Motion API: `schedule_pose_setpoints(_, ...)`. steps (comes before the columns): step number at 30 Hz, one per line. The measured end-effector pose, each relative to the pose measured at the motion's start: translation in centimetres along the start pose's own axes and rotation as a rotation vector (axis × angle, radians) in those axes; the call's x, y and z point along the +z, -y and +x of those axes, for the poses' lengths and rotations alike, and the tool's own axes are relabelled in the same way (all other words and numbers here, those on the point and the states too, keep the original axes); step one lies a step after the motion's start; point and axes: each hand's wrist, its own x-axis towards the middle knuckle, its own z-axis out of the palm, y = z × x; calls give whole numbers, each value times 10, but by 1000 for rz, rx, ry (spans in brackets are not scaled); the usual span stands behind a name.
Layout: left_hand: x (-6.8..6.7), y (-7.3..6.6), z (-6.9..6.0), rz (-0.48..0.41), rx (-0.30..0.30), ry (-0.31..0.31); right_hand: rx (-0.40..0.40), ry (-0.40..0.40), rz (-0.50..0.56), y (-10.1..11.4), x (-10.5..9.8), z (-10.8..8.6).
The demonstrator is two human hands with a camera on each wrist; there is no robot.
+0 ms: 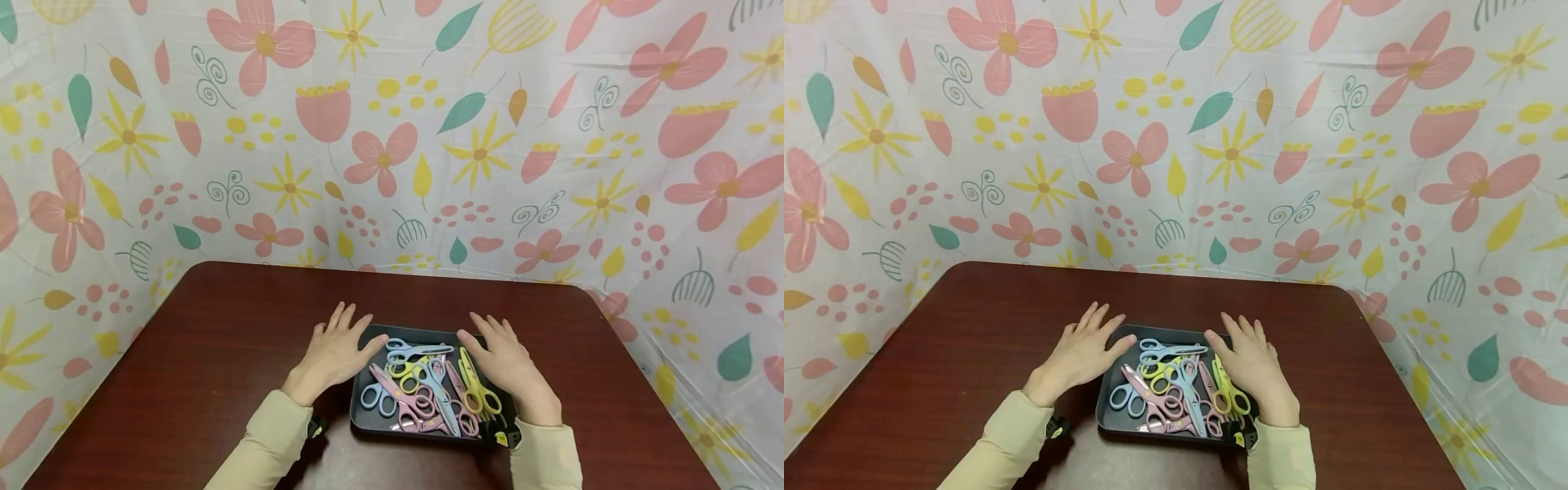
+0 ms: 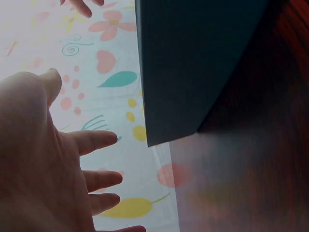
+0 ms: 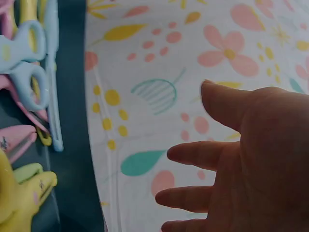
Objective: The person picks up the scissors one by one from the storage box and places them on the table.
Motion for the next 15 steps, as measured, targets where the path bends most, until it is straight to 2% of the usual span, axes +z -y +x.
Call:
schedule_pose_setpoints(6, 4, -4, 3, 9, 27, 14, 26, 32, 54, -9, -7, -4)
schedule_pose_setpoints(11, 5, -8, 8, 16, 71, 33, 19, 25, 50, -22, -11, -5)
schedule_pose_setpoints(15, 6, -10, 11, 39, 104, 22, 37, 51, 64, -32, -14, -5)
